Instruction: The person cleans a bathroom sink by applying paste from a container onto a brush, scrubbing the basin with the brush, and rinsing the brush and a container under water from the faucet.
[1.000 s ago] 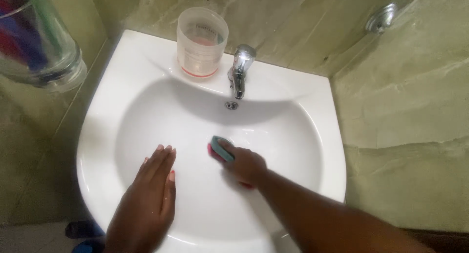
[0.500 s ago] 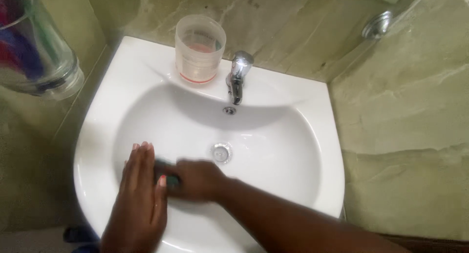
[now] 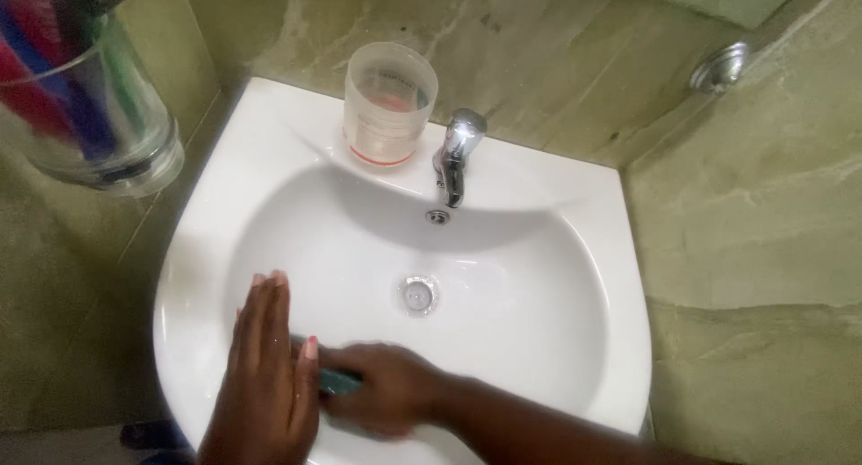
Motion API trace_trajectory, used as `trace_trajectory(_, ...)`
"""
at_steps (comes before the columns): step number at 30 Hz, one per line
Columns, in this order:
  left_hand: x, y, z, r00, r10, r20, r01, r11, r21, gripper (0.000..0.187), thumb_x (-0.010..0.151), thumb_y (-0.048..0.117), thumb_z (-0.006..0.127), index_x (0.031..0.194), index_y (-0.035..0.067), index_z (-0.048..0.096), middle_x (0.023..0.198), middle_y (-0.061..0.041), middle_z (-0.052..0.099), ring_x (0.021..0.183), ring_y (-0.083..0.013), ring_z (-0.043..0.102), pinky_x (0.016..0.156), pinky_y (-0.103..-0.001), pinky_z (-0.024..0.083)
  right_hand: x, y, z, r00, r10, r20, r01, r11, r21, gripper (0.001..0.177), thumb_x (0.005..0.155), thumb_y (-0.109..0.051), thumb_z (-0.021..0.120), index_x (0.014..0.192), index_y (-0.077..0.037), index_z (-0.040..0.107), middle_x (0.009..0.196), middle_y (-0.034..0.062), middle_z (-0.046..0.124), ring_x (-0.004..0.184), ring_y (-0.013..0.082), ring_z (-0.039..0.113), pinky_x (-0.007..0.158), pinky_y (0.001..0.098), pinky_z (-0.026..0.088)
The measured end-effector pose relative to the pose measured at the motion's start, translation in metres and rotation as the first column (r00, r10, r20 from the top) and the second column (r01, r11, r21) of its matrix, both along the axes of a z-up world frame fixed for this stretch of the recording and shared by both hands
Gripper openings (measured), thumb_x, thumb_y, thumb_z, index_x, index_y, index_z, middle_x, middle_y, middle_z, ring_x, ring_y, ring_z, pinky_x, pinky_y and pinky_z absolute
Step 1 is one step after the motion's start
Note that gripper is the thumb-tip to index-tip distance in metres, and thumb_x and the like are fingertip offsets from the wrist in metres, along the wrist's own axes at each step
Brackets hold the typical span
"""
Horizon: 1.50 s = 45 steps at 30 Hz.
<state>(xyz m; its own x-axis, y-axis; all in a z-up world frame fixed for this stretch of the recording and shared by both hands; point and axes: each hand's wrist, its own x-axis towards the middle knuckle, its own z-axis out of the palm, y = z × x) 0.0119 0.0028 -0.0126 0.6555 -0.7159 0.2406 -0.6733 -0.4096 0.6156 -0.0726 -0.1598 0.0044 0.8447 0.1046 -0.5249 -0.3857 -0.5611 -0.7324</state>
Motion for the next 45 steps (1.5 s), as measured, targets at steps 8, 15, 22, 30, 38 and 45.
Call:
trace_trajectory(8,-0.002,0.002,0.001,0.995,-0.103,0.002,0.103,0.993,-0.051,0.052,0.101,0.017,0.038,0.148,-0.003,0.037,0.155,-0.029,0.042,0.149,-0.0453,0.033,0.119,-0.059,0.027,0.052,0.026,-0.041,0.897,-0.410,0.166,0.343,0.881,0.325,0.057,0.101,-0.026,0.056,0.155,-0.017,0.039,0.127,0.0213,0.069,0.109,0.0347,0.069,0.096,0.0509,0.057)
trace_trajectory(15,-0.010,0.003,0.004,0.998,0.005,0.065,-0.002,0.999,-0.054,0.057,0.094,0.020,0.047,0.141,-0.009,0.032,0.139,-0.034,0.036,0.130,-0.0499,0.039,0.108,-0.061,0.034,0.005,0.003,0.039,0.989,-0.036,-0.144,0.053,0.991,0.119,0.057,0.094,-0.033,0.056,0.151,-0.023,0.050,0.114,0.0177,0.071,0.097,0.0302,0.068,0.090,0.0464,0.052)
trace_trajectory(22,-0.011,0.003,-0.001,0.989,0.019,0.146,-0.005,0.995,-0.098,0.056,0.095,0.017,0.049,0.142,-0.008,0.032,0.136,-0.032,0.037,0.130,-0.0485,0.040,0.114,-0.062,0.031,0.030,0.018,0.038,0.984,-0.178,-0.013,0.178,0.981,0.077,0.061,0.099,-0.031,0.054,0.159,-0.028,0.041,0.123,0.0211,0.070,0.106,0.0335,0.067,0.095,0.0472,0.052)
trace_trajectory(30,-0.011,0.005,0.009,0.994,0.026,0.109,-0.015,0.994,-0.105,0.055,0.094,0.018,0.049,0.141,-0.007,0.034,0.139,-0.030,0.038,0.133,-0.0477,0.039,0.115,-0.063,0.028,-0.028,-0.025,0.043,0.979,0.081,-0.185,-0.090,0.995,-0.046,0.075,0.088,-0.035,0.059,0.160,-0.040,0.036,0.125,0.0145,0.070,0.107,0.0293,0.066,0.099,0.0433,0.046)
trace_trajectory(38,-0.011,0.002,0.020,1.000,0.006,0.014,-0.007,0.999,0.046,0.043,0.101,0.021,0.038,0.135,-0.004,0.049,0.135,-0.028,0.054,0.135,-0.0430,0.046,0.119,-0.059,0.026,-0.021,-0.007,0.042,0.993,0.058,-0.102,-0.056,0.998,0.023,0.062,0.093,-0.042,0.061,0.153,-0.032,0.049,0.117,0.0149,0.075,0.102,0.0300,0.069,0.096,0.0438,0.050)
trace_trajectory(45,-0.015,0.003,0.031,0.996,-0.007,-0.090,0.016,0.995,0.094,0.044,0.102,0.023,0.033,0.126,0.001,0.061,0.129,-0.023,0.065,0.131,-0.0366,0.055,0.121,-0.053,0.025,-0.044,-0.019,0.051,0.955,0.010,-0.298,-0.118,0.931,-0.345,0.077,0.087,-0.039,0.059,0.160,-0.047,0.032,0.115,0.0137,0.074,0.101,0.0313,0.069,0.093,0.0426,0.049)
